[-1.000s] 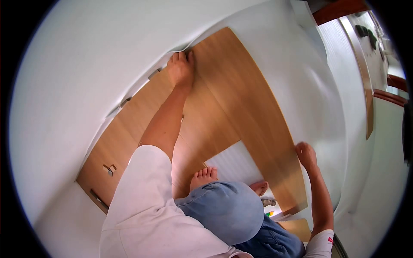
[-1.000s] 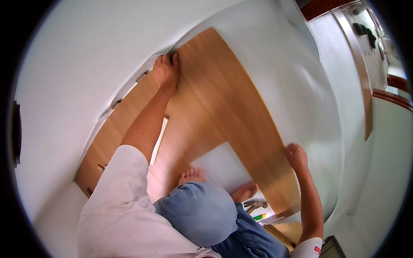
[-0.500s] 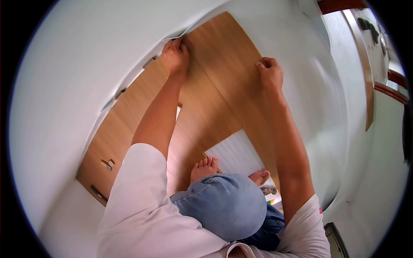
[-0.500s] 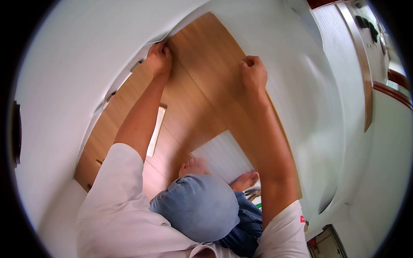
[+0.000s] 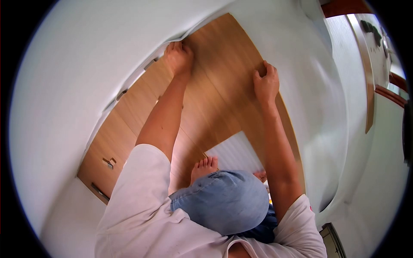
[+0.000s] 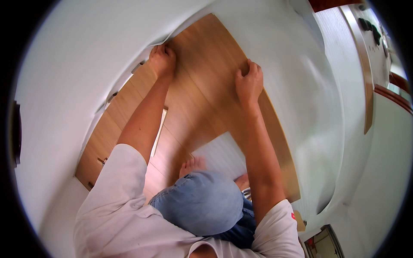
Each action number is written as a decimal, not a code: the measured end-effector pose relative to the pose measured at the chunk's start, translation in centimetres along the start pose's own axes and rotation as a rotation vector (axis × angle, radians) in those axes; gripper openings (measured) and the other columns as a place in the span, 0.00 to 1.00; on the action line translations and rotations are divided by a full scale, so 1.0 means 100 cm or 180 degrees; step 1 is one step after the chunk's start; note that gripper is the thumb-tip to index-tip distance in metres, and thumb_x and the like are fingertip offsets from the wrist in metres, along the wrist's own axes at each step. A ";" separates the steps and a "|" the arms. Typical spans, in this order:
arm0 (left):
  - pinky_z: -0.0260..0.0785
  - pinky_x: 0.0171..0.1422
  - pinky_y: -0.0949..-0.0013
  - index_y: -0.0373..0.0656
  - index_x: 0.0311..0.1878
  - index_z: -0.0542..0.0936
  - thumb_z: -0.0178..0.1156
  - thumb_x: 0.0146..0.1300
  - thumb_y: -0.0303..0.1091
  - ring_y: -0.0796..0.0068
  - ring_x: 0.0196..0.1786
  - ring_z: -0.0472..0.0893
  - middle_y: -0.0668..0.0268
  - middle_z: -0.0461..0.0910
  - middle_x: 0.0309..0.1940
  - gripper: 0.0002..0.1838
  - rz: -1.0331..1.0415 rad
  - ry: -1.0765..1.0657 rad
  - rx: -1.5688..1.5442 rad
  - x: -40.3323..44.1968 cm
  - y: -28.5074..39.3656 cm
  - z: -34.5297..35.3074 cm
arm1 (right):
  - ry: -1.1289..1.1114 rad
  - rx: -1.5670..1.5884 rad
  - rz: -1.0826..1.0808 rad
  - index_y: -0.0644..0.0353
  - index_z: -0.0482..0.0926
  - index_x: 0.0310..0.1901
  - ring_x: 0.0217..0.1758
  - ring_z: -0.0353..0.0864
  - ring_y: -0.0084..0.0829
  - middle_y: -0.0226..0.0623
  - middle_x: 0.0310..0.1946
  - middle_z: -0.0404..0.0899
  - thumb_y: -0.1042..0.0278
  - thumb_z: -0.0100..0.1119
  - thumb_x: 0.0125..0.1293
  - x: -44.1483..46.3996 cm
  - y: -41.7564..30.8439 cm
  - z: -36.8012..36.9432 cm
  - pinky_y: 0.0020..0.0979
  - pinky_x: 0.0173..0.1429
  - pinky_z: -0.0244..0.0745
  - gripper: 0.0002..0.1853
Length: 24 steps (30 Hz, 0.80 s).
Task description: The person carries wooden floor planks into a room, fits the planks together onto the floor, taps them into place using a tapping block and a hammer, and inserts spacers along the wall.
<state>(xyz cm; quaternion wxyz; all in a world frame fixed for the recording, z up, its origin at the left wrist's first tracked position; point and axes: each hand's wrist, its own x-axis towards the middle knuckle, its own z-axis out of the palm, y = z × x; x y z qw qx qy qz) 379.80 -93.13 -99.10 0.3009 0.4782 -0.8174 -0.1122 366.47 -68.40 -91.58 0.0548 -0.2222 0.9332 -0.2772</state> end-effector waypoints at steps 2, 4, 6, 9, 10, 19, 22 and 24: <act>0.74 0.54 0.51 0.42 0.38 0.83 0.58 0.61 0.29 0.53 0.48 0.81 0.58 0.84 0.40 0.06 -0.0011 0.0031 -0.0007 0.002 0.001 0.000 | 0.0029 0.0022 -0.0044 0.63 0.78 0.61 0.61 0.77 0.46 0.44 0.59 0.78 0.66 0.64 0.63 -0.001 0.000 0.001 0.42 0.63 0.75 0.24; 0.73 0.56 0.51 0.41 0.38 0.83 0.57 0.62 0.28 0.52 0.49 0.80 0.58 0.83 0.40 0.07 -0.0019 -0.0018 -0.0068 0.001 0.001 -0.001 | 0.0049 0.0032 -0.0060 0.63 0.78 0.61 0.62 0.77 0.45 0.44 0.60 0.78 0.67 0.64 0.63 -0.004 0.003 0.004 0.42 0.63 0.75 0.24; 0.73 0.57 0.51 0.41 0.39 0.83 0.57 0.62 0.28 0.51 0.49 0.80 0.57 0.83 0.40 0.07 -0.0009 0.0000 -0.0046 -0.001 0.004 -0.003 | -0.0043 0.0256 0.0152 0.63 0.77 0.62 0.62 0.76 0.45 0.45 0.60 0.77 0.67 0.65 0.62 0.000 0.005 0.009 0.42 0.64 0.75 0.26; 0.73 0.56 0.51 0.41 0.41 0.85 0.56 0.62 0.27 0.50 0.48 0.81 0.56 0.84 0.40 0.09 0.0034 0.0074 0.0007 0.002 0.007 -0.003 | 0.0022 0.0187 0.0103 0.63 0.77 0.63 0.64 0.75 0.46 0.44 0.61 0.76 0.67 0.65 0.62 -0.002 -0.001 0.006 0.43 0.65 0.74 0.26; 0.74 0.54 0.51 0.42 0.42 0.86 0.56 0.62 0.26 0.50 0.45 0.82 0.56 0.85 0.39 0.11 0.0059 0.0090 0.0068 0.001 0.005 -0.004 | 0.0025 0.0192 0.0094 0.63 0.77 0.63 0.64 0.75 0.46 0.44 0.61 0.76 0.67 0.65 0.62 -0.003 0.000 0.009 0.43 0.65 0.74 0.26; 0.75 0.57 0.54 0.44 0.43 0.86 0.56 0.64 0.28 0.52 0.48 0.82 0.59 0.86 0.41 0.10 0.0027 -0.0009 0.0091 0.000 0.006 -0.007 | 0.0262 0.0010 -0.0225 0.61 0.76 0.66 0.66 0.69 0.48 0.43 0.63 0.71 0.65 0.67 0.63 -0.016 0.016 0.026 0.45 0.68 0.69 0.29; 0.75 0.56 0.54 0.44 0.43 0.87 0.56 0.64 0.28 0.53 0.49 0.83 0.60 0.86 0.42 0.10 -0.0068 0.0065 -0.0055 0.002 0.006 -0.009 | 0.0526 -0.0043 -0.0412 0.61 0.77 0.64 0.64 0.69 0.48 0.42 0.62 0.71 0.66 0.65 0.65 -0.011 0.015 0.035 0.45 0.67 0.69 0.25; 0.76 0.55 0.54 0.45 0.43 0.87 0.56 0.64 0.28 0.53 0.48 0.83 0.60 0.86 0.42 0.11 -0.0103 0.0094 -0.0254 0.000 0.001 -0.011 | 0.0725 -0.0249 -0.0235 0.58 0.81 0.61 0.63 0.68 0.46 0.40 0.60 0.72 0.68 0.61 0.68 -0.014 0.017 0.041 0.45 0.67 0.68 0.20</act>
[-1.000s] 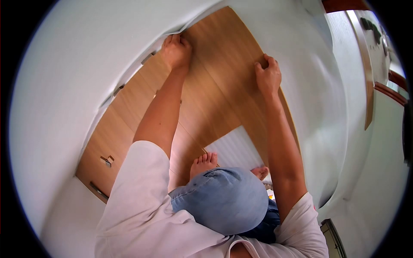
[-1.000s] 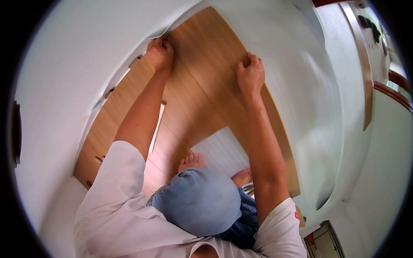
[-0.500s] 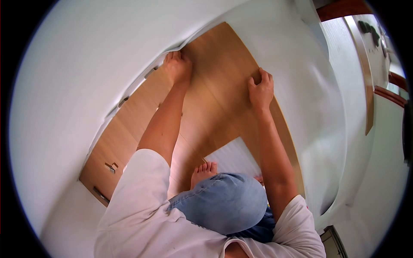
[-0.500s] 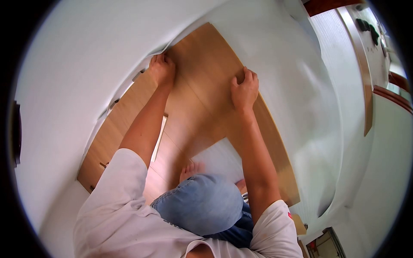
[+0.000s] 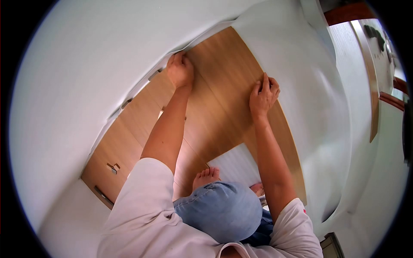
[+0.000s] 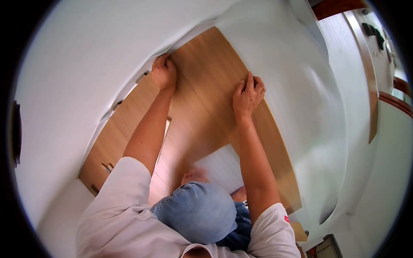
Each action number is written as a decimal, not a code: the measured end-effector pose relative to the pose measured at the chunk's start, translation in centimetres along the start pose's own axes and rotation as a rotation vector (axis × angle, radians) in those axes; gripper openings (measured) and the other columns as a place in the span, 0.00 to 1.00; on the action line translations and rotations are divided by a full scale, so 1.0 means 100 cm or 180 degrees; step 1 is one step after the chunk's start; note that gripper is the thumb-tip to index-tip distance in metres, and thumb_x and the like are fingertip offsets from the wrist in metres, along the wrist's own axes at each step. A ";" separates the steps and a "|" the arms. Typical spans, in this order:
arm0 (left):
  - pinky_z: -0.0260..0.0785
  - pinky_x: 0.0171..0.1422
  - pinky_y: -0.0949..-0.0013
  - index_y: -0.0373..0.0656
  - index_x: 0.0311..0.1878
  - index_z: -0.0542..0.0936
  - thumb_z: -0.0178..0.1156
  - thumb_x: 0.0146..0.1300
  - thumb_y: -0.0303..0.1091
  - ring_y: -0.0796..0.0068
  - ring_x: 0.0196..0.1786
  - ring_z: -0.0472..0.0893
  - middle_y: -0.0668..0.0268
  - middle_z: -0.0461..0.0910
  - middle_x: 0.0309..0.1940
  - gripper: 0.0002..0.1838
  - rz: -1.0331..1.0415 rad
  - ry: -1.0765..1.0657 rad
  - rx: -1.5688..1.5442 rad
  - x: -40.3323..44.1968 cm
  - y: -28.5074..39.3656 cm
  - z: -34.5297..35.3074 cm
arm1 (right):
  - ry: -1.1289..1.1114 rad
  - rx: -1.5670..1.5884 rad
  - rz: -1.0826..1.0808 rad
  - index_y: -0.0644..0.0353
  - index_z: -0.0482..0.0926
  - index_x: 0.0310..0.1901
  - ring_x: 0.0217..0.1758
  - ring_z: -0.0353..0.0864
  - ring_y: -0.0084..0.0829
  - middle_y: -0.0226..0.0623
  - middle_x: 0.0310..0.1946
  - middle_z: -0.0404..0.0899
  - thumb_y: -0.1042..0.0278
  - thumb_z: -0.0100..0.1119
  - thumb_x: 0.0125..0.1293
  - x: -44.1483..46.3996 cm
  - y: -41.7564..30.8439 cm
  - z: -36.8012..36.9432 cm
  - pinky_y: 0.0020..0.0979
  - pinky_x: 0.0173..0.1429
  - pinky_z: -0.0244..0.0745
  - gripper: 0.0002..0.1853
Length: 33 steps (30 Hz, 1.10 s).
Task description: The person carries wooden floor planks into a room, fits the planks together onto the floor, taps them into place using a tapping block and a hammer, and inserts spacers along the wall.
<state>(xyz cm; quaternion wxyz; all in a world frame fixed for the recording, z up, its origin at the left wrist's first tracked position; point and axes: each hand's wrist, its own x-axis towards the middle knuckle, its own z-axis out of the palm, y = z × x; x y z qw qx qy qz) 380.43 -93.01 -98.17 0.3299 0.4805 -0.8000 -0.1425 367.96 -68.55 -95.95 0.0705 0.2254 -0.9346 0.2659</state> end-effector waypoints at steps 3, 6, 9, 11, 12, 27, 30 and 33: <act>0.76 0.52 0.54 0.45 0.43 0.87 0.57 0.63 0.27 0.54 0.46 0.83 0.61 0.85 0.40 0.10 0.0043 0.0074 -0.0215 0.003 -0.007 0.002 | 0.0002 -0.0173 0.0201 0.54 0.84 0.57 0.62 0.68 0.45 0.37 0.58 0.74 0.69 0.60 0.68 -0.002 -0.006 -0.004 0.45 0.66 0.67 0.17; 0.76 0.51 0.54 0.45 0.43 0.87 0.57 0.62 0.27 0.54 0.45 0.82 0.61 0.85 0.38 0.11 0.0097 0.0037 -0.0198 0.000 -0.008 0.004 | 0.0180 -0.0111 0.0255 0.52 0.86 0.56 0.62 0.68 0.44 0.34 0.57 0.75 0.71 0.59 0.67 -0.001 -0.003 0.003 0.45 0.67 0.67 0.17; 0.76 0.50 0.54 0.47 0.43 0.89 0.57 0.61 0.26 0.56 0.44 0.83 0.63 0.85 0.37 0.12 0.0059 -0.0022 -0.0108 -0.001 -0.004 0.005 | 0.0110 0.0292 0.0779 0.52 0.86 0.55 0.61 0.68 0.44 0.34 0.56 0.75 0.72 0.59 0.65 0.004 -0.012 0.002 0.45 0.66 0.66 0.17; 0.76 0.49 0.55 0.47 0.41 0.89 0.57 0.59 0.26 0.57 0.44 0.83 0.63 0.85 0.37 0.13 0.0231 0.0103 0.0181 0.001 -0.003 0.009 | 0.0109 0.0243 0.0767 0.52 0.86 0.55 0.60 0.68 0.43 0.34 0.56 0.75 0.72 0.59 0.65 0.005 -0.008 0.004 0.45 0.66 0.66 0.17; 0.76 0.49 0.55 0.47 0.41 0.89 0.57 0.59 0.26 0.57 0.44 0.83 0.63 0.85 0.37 0.13 0.0242 0.0114 0.0193 0.003 -0.004 0.010 | 0.0098 0.0206 0.0749 0.52 0.87 0.55 0.60 0.68 0.43 0.34 0.55 0.75 0.72 0.60 0.64 0.006 -0.007 0.007 0.45 0.66 0.66 0.18; 0.76 0.53 0.52 0.44 0.42 0.88 0.56 0.61 0.26 0.52 0.45 0.83 0.57 0.86 0.38 0.12 0.0208 0.0127 0.0286 0.004 0.010 0.003 | -0.0147 0.0260 0.0430 0.53 0.83 0.60 0.62 0.66 0.46 0.38 0.58 0.72 0.71 0.62 0.64 0.003 0.000 0.000 0.48 0.68 0.63 0.21; 0.75 0.54 0.52 0.45 0.46 0.87 0.57 0.61 0.27 0.52 0.47 0.83 0.58 0.86 0.41 0.14 0.0244 -0.0027 0.0267 0.001 0.009 0.001 | -0.0020 0.0178 0.0340 0.53 0.81 0.60 0.62 0.66 0.47 0.39 0.59 0.72 0.72 0.62 0.63 0.001 -0.002 0.002 0.49 0.67 0.63 0.22; 0.74 0.54 0.55 0.46 0.49 0.86 0.59 0.61 0.28 0.57 0.49 0.81 0.62 0.85 0.45 0.14 0.0246 -0.0305 0.0421 0.001 0.021 -0.006 | -0.0066 -0.0216 0.0483 0.52 0.82 0.59 0.62 0.67 0.47 0.42 0.58 0.72 0.71 0.62 0.63 0.010 -0.010 0.002 0.46 0.67 0.66 0.21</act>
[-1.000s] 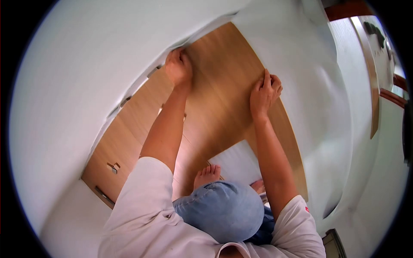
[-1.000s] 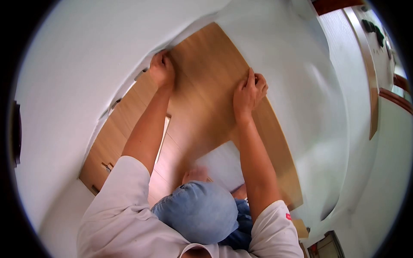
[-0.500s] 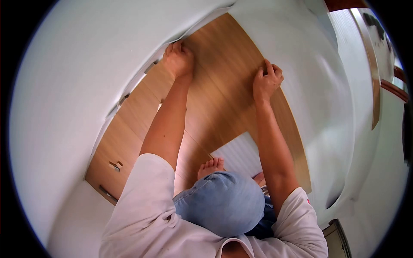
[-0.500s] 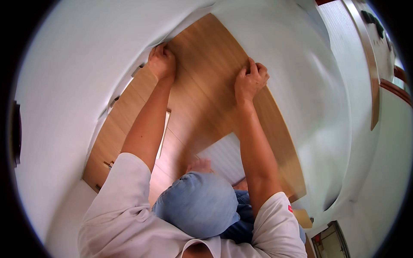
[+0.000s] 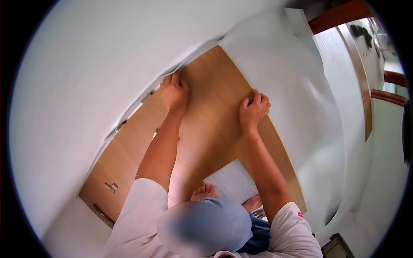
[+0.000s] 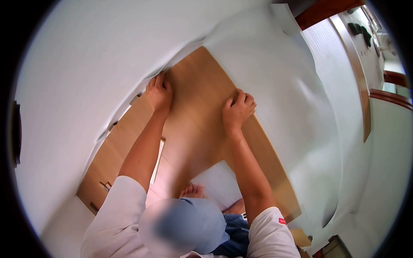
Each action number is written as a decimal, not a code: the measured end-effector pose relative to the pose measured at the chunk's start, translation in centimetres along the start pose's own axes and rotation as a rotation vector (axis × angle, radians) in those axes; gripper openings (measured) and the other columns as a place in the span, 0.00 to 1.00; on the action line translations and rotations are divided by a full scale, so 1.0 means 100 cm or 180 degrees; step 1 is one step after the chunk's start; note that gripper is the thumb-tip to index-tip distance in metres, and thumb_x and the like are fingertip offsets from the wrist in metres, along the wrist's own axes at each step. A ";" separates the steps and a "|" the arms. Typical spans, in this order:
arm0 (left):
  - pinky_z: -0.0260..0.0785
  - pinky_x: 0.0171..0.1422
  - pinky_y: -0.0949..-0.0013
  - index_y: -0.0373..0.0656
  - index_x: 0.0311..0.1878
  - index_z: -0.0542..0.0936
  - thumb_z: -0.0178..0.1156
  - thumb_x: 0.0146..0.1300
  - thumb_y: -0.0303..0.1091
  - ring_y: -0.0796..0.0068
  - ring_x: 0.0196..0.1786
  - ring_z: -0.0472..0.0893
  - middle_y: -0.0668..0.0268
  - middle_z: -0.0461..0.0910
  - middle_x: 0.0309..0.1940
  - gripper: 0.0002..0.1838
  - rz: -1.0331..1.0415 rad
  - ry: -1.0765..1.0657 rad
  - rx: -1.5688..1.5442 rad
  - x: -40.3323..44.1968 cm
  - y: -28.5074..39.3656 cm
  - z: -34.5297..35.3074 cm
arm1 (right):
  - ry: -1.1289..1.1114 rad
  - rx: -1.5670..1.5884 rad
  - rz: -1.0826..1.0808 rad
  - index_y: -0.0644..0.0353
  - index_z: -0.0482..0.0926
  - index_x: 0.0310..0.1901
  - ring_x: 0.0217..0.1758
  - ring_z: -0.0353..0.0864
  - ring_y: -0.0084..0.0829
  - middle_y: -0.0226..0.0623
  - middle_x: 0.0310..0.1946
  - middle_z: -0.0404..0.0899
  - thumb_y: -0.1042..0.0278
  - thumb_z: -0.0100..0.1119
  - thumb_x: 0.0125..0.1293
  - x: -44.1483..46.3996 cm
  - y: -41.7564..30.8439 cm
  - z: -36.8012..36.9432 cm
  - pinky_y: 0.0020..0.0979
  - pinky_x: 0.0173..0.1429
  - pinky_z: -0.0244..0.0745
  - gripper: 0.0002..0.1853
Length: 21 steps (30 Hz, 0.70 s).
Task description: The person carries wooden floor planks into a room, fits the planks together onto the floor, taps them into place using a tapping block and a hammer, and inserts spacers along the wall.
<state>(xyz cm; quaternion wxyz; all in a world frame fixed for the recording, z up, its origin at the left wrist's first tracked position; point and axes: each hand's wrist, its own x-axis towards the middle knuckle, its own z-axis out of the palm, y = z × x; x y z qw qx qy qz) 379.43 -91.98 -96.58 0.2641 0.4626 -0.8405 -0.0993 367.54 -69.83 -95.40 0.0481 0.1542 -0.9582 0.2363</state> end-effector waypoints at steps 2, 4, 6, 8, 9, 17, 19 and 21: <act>0.73 0.55 0.55 0.47 0.52 0.85 0.60 0.60 0.28 0.57 0.51 0.81 0.62 0.84 0.47 0.16 0.0340 0.0116 0.0091 0.001 -0.004 0.003 | 0.0002 0.0238 -0.0507 0.52 0.82 0.58 0.61 0.68 0.48 0.43 0.57 0.73 0.72 0.61 0.64 0.020 -0.016 0.004 0.46 0.65 0.67 0.20; 0.73 0.56 0.55 0.48 0.53 0.85 0.59 0.61 0.28 0.57 0.53 0.81 0.62 0.85 0.49 0.17 0.0248 -0.0045 0.0245 0.004 -0.006 0.005 | 0.0008 0.0497 -0.1008 0.52 0.82 0.57 0.60 0.69 0.49 0.44 0.56 0.73 0.73 0.60 0.64 0.048 -0.041 0.018 0.45 0.64 0.69 0.19; 0.73 0.58 0.56 0.49 0.54 0.86 0.57 0.62 0.28 0.58 0.54 0.81 0.62 0.85 0.52 0.18 0.0140 -0.0245 0.0405 0.002 -0.005 0.003 | -0.0058 0.0710 -0.1899 0.53 0.84 0.54 0.55 0.72 0.49 0.45 0.50 0.76 0.72 0.59 0.66 0.087 -0.072 0.039 0.45 0.60 0.72 0.15; 0.72 0.56 0.53 0.45 0.52 0.85 0.61 0.59 0.29 0.57 0.53 0.81 0.61 0.85 0.48 0.17 0.0080 -0.0402 0.0287 0.003 -0.004 0.000 | -0.0317 0.0495 -0.2009 0.53 0.84 0.52 0.52 0.74 0.49 0.44 0.47 0.78 0.71 0.59 0.67 0.115 -0.092 0.051 0.45 0.58 0.74 0.13; 0.72 0.56 0.53 0.45 0.52 0.85 0.61 0.59 0.29 0.57 0.53 0.81 0.61 0.85 0.48 0.17 0.0073 -0.0391 0.0283 0.004 -0.005 0.001 | -0.0594 0.0259 -0.2084 0.53 0.85 0.50 0.50 0.75 0.48 0.44 0.44 0.80 0.70 0.60 0.67 0.125 -0.099 0.055 0.45 0.55 0.75 0.12; 0.73 0.58 0.57 0.47 0.52 0.85 0.58 0.60 0.27 0.58 0.51 0.81 0.63 0.85 0.47 0.17 0.0128 0.0015 0.0084 0.003 -0.003 0.001 | -0.0463 0.0371 -0.2236 0.52 0.87 0.43 0.45 0.77 0.46 0.41 0.39 0.81 0.66 0.62 0.66 0.142 -0.098 0.061 0.44 0.51 0.78 0.08; 0.73 0.57 0.57 0.47 0.51 0.85 0.58 0.60 0.27 0.58 0.50 0.82 0.63 0.85 0.46 0.16 0.0144 0.0013 0.0123 0.004 -0.005 0.001 | -0.0506 0.0290 -0.2254 0.52 0.87 0.43 0.45 0.77 0.46 0.40 0.39 0.81 0.65 0.61 0.66 0.141 -0.098 0.063 0.44 0.50 0.78 0.08; 0.73 0.57 0.56 0.47 0.49 0.85 0.59 0.60 0.27 0.57 0.49 0.82 0.63 0.85 0.45 0.15 0.0144 0.0000 0.0180 0.005 -0.007 0.003 | -0.0545 0.0257 -0.2261 0.51 0.86 0.45 0.45 0.77 0.47 0.41 0.39 0.81 0.65 0.61 0.66 0.141 -0.096 0.065 0.45 0.51 0.78 0.09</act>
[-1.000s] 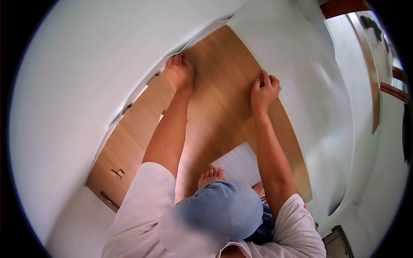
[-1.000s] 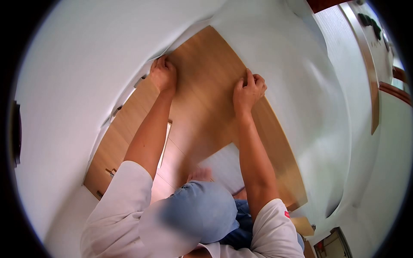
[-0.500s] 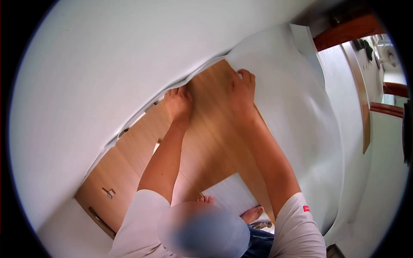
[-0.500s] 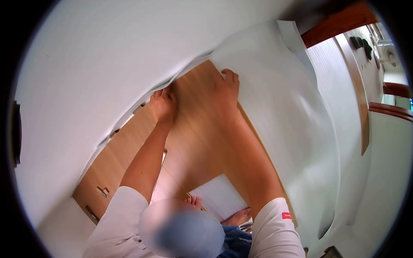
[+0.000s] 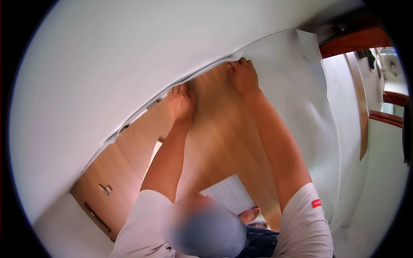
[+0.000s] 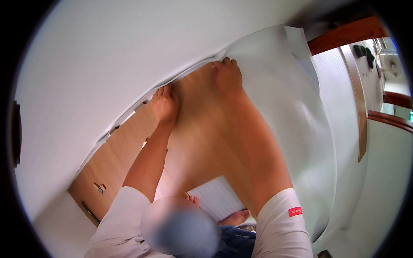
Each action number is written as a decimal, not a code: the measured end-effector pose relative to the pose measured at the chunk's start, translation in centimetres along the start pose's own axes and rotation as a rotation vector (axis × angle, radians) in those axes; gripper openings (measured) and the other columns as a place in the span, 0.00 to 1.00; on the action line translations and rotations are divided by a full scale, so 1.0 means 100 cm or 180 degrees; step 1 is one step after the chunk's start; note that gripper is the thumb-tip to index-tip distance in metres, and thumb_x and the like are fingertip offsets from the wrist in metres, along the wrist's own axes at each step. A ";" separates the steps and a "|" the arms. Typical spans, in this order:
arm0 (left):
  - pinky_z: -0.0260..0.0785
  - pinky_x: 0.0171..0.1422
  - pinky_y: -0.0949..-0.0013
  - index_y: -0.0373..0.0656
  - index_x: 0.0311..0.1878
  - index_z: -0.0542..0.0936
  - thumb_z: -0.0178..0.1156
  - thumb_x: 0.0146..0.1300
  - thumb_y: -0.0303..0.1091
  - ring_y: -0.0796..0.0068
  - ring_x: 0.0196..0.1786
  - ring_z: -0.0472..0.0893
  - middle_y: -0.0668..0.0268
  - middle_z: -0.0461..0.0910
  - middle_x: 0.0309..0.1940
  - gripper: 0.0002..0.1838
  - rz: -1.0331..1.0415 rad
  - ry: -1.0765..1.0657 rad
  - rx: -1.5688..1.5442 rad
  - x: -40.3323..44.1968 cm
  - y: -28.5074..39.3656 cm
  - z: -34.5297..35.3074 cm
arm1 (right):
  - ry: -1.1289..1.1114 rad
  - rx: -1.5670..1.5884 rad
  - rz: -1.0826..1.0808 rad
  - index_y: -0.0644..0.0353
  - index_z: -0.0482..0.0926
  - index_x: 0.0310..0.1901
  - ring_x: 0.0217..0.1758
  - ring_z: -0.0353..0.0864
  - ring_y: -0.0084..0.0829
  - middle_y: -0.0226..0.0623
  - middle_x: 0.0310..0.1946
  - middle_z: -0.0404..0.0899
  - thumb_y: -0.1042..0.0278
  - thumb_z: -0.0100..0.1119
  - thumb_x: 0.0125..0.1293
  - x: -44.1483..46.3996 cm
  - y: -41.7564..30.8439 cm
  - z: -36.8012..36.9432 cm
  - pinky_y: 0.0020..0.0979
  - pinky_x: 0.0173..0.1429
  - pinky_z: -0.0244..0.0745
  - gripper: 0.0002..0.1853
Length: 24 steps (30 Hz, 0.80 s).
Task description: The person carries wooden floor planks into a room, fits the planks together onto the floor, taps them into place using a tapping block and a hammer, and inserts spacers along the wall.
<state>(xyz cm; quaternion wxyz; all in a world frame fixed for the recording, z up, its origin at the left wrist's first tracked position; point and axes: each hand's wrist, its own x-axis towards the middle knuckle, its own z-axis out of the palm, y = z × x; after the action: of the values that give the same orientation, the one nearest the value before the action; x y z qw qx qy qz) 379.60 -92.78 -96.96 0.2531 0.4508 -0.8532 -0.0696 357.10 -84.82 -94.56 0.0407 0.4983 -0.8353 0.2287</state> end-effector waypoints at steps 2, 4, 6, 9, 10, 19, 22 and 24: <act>0.74 0.50 0.54 0.44 0.43 0.85 0.60 0.58 0.28 0.56 0.44 0.83 0.61 0.85 0.40 0.10 -0.0228 0.0248 -0.0058 -0.003 -0.003 0.002 | -0.0005 0.0011 -0.0095 0.51 0.86 0.46 0.45 0.77 0.47 0.40 0.39 0.81 0.64 0.60 0.67 0.001 0.002 0.000 0.45 0.51 0.78 0.09; 0.75 0.48 0.54 0.45 0.40 0.85 0.60 0.58 0.28 0.55 0.41 0.83 0.61 0.85 0.37 0.08 -0.0492 0.0376 -0.0128 -0.008 -0.006 0.004 | 0.0009 0.0040 -0.0183 0.51 0.85 0.46 0.45 0.77 0.48 0.40 0.39 0.81 0.64 0.60 0.67 -0.004 0.002 0.004 0.46 0.51 0.78 0.09; 0.75 0.46 0.54 0.46 0.38 0.85 0.60 0.58 0.28 0.55 0.38 0.83 0.62 0.84 0.34 0.07 -0.0728 0.0544 -0.0219 -0.006 -0.009 0.007 | 0.0137 -0.0093 -0.0213 0.50 0.84 0.48 0.44 0.76 0.48 0.40 0.39 0.80 0.64 0.59 0.68 -0.005 0.003 0.009 0.46 0.50 0.77 0.10; 0.76 0.43 0.54 0.47 0.35 0.85 0.60 0.58 0.29 0.55 0.37 0.83 0.63 0.84 0.32 0.06 -0.0757 0.0711 -0.0418 -0.008 -0.008 0.003 | 0.0252 -0.0306 -0.0260 0.48 0.84 0.50 0.45 0.76 0.47 0.39 0.40 0.79 0.64 0.58 0.68 -0.010 0.000 0.012 0.45 0.49 0.76 0.11; 0.76 0.44 0.55 0.47 0.35 0.86 0.60 0.57 0.29 0.56 0.37 0.83 0.63 0.84 0.32 0.06 -0.0801 0.0591 -0.0462 -0.008 -0.008 0.001 | 0.0238 -0.0285 -0.0268 0.48 0.84 0.50 0.45 0.76 0.47 0.39 0.40 0.79 0.64 0.58 0.68 -0.011 0.001 0.015 0.45 0.49 0.76 0.11; 0.77 0.48 0.57 0.48 0.35 0.87 0.62 0.56 0.30 0.58 0.39 0.84 0.64 0.84 0.31 0.06 -0.0592 0.0381 -0.0405 -0.003 -0.008 0.002 | 0.0261 -0.0505 -0.0374 0.46 0.83 0.55 0.46 0.75 0.44 0.37 0.43 0.78 0.67 0.58 0.68 -0.013 -0.003 0.015 0.46 0.51 0.74 0.15; 0.76 0.48 0.57 0.49 0.36 0.87 0.63 0.55 0.31 0.59 0.39 0.84 0.64 0.84 0.31 0.07 -0.0606 0.0323 -0.0447 -0.004 -0.010 0.001 | 0.0151 -0.0626 -0.0409 0.46 0.82 0.58 0.47 0.75 0.43 0.37 0.43 0.77 0.67 0.58 0.69 -0.015 -0.002 0.017 0.46 0.52 0.74 0.17; 0.76 0.47 0.57 0.49 0.36 0.87 0.63 0.55 0.31 0.59 0.39 0.84 0.64 0.84 0.31 0.07 -0.0577 0.0363 -0.0500 -0.001 -0.010 0.001 | -0.0087 -0.0868 -0.0406 0.47 0.81 0.61 0.50 0.76 0.43 0.38 0.46 0.78 0.66 0.58 0.69 -0.013 -0.002 0.015 0.45 0.54 0.74 0.19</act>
<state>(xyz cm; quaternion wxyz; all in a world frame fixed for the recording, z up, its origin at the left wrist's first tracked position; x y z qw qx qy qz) 380.32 -93.25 -97.43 0.3284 0.5081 -0.7851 -0.1330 358.22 -84.46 -96.25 0.1111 0.5432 -0.8258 0.1033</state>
